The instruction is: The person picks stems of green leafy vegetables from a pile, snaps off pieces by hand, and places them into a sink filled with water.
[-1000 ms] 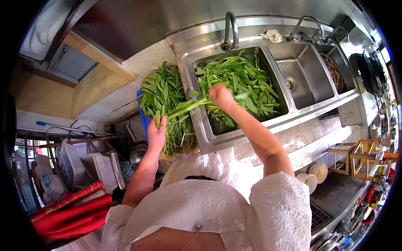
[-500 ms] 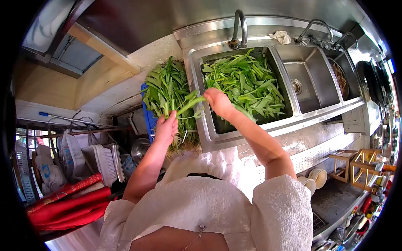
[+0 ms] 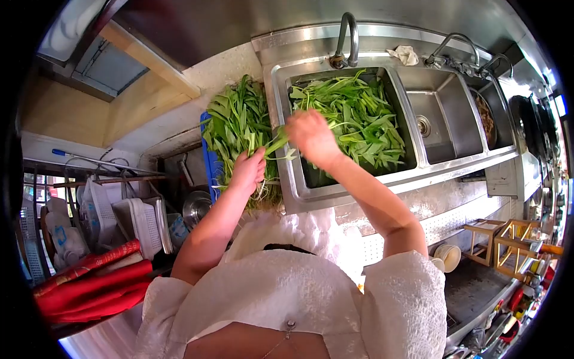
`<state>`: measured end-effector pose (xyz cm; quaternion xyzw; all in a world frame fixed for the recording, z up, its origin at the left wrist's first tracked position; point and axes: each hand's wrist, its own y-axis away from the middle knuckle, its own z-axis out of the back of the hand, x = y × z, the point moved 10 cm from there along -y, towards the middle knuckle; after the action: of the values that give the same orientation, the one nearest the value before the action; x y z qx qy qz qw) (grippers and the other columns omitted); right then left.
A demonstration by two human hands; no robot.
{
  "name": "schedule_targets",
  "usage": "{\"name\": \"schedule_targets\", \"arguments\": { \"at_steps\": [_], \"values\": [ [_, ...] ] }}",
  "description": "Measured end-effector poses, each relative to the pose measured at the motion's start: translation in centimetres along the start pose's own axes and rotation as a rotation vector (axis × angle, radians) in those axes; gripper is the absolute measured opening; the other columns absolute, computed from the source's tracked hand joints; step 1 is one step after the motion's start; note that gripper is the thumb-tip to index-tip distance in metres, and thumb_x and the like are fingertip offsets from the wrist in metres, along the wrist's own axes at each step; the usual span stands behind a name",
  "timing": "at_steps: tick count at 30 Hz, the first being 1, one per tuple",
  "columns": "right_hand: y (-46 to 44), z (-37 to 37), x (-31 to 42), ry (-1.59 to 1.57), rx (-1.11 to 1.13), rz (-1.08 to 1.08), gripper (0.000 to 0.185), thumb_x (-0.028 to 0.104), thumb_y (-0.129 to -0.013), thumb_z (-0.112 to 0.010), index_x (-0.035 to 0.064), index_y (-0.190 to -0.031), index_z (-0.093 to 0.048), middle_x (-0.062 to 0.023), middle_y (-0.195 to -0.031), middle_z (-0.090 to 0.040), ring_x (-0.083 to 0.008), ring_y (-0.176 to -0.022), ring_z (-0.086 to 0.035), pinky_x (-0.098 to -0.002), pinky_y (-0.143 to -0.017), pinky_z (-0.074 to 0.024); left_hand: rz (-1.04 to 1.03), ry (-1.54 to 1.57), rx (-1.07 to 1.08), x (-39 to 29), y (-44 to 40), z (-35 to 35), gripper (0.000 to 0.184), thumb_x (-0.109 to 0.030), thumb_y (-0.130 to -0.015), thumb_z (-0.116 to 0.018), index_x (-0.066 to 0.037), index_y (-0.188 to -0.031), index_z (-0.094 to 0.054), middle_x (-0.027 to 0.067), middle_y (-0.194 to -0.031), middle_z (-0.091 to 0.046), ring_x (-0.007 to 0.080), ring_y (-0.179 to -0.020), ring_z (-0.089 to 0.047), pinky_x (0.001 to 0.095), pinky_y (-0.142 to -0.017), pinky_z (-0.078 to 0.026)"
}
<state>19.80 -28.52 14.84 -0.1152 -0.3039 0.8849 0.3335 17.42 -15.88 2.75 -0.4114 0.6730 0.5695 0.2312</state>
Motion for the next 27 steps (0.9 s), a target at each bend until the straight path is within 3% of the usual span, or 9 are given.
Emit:
{"name": "schedule_targets", "arguments": {
  "at_steps": [4, 7, 9, 10, 11, 14, 20, 23, 27],
  "values": [
    [1.5, -4.0, 0.5, -0.346, 0.159, -0.134, 0.011, 0.011, -0.074, -0.054, 0.0073, -0.085, -0.056, -0.0051, -0.082, -0.052, -0.0241, -0.083, -0.05, -0.0338, -0.081, -0.0401, 0.024, -0.005, 0.097, -0.2, 0.1, -1.9, 0.018, -0.023, -0.084, -0.052, -0.013, -0.074, -0.041, -0.006, -0.049, -0.033, 0.004, -0.036, -0.024, 0.0203, -0.034, -0.016],
    [3.1, -5.5, -2.8, -0.734, -0.087, -0.466, 0.007, 0.008, -0.078, -0.049, 0.0044, -0.082, -0.055, -0.0119, -0.08, -0.054, -0.0276, -0.076, -0.051, -0.0355, -0.07, -0.0425, 0.043, 0.175, 0.137, 0.0, 0.4, -2.6, 0.019, -0.024, -0.085, -0.052, -0.014, -0.073, -0.041, -0.005, -0.05, -0.034, 0.0051, -0.036, -0.024, 0.0205, -0.034, -0.016],
    [8.5, -7.7, -11.0, -0.846, -0.217, -1.197, 0.019, 0.014, -0.086, -0.042, 0.0028, -0.082, -0.056, -0.0109, -0.08, -0.056, -0.0207, -0.07, -0.053, -0.0317, -0.062, -0.0421, 0.036, 0.317, 0.146, 0.1, 0.7, -1.7, 0.018, -0.023, -0.086, -0.051, -0.014, -0.073, -0.042, -0.0037, -0.05, -0.034, 0.0062, -0.036, -0.025, 0.0207, -0.035, -0.017],
    [9.8, -6.2, -14.9, -0.47, -0.231, -1.131, 0.025, 0.021, -0.089, -0.041, 0.003, -0.082, -0.057, -0.0093, -0.078, -0.056, -0.017, -0.064, -0.05, -0.0301, -0.058, -0.0413, 0.005, 0.334, 0.129, 0.5, 0.9, 0.0, 0.019, -0.025, -0.086, -0.049, -0.012, -0.074, -0.043, -0.0031, -0.05, -0.035, 0.0065, -0.037, -0.027, 0.0211, -0.036, -0.02],
    [11.7, -6.2, -17.9, -0.585, -0.257, -1.291, 0.026, 0.025, -0.087, -0.045, 0.0032, -0.083, -0.058, -0.011, -0.079, -0.057, -0.0185, -0.065, -0.051, -0.031, -0.059, -0.0413, -0.05, 0.398, 0.131, 0.5, 1.5, 2.2, 0.016, -0.026, -0.086, -0.051, -0.012, -0.079, -0.045, -0.0034, -0.051, -0.037, 0.006, -0.039, -0.03, 0.0205, -0.036, -0.022],
    [8.4, -1.7, -17.5, 0.356, -0.023, -0.772, 0.029, 0.025, -0.081, -0.053, 0.0037, -0.1, -0.054, -0.0093, -0.104, -0.054, -0.0238, -0.093, -0.052, -0.0376, -0.077, -0.0406, -0.21, 0.503, 0.112, -0.1, 5.1, 10.3, 0.022, -0.025, -0.086, -0.05, -0.009, -0.1, -0.049, -0.0007, -0.064, -0.049, 0.0072, -0.048, -0.04, 0.0198, -0.041, -0.032],
    [3.8, -9.8, -9.0, 0.026, 0.247, -0.648, 0.025, 0.015, -0.076, -0.055, 0.0056, -0.099, -0.055, -0.013, -0.102, -0.054, -0.0275, -0.089, -0.055, -0.0385, -0.076, -0.0438, -0.251, 0.69, -0.128, 3.2, 10.8, 23.0, 0.032, -0.012, -0.085, -0.048, -0.009, -0.116, -0.045, 0.0093, -0.119, -0.048, 0.0178, -0.087, -0.055, 0.0286, -0.061, -0.046],
    [1.2, -15.9, 0.1, -0.34, 0.277, -0.534, 0.017, 0.011, -0.076, -0.05, 0.008, -0.092, -0.057, -0.0126, -0.092, -0.057, -0.0292, -0.08, -0.057, -0.0378, -0.069, -0.0465, -0.213, 0.721, -0.273, 3.9, 12.0, 24.2, 0.026, -0.008, -0.084, -0.048, -0.009, -0.109, -0.048, 0.0088, -0.107, -0.054, 0.0169, -0.078, -0.053, 0.0267, -0.058, -0.043],
    [1.0, -25.1, 10.5, -0.541, 0.646, -0.502, 0.013, 0.016, -0.077, -0.049, 0.0087, -0.081, -0.059, -0.0118, -0.087, -0.059, -0.0297, -0.078, -0.058, -0.0382, -0.068, -0.0475, -0.28, 0.815, -0.045, 3.7, 11.6, 23.8, 0.011, -0.007, -0.081, -0.051, -0.01, -0.091, -0.049, 0.0028, -0.076, -0.046, 0.0113, -0.06, -0.041, 0.0232, -0.049, -0.033]
  ]
}}
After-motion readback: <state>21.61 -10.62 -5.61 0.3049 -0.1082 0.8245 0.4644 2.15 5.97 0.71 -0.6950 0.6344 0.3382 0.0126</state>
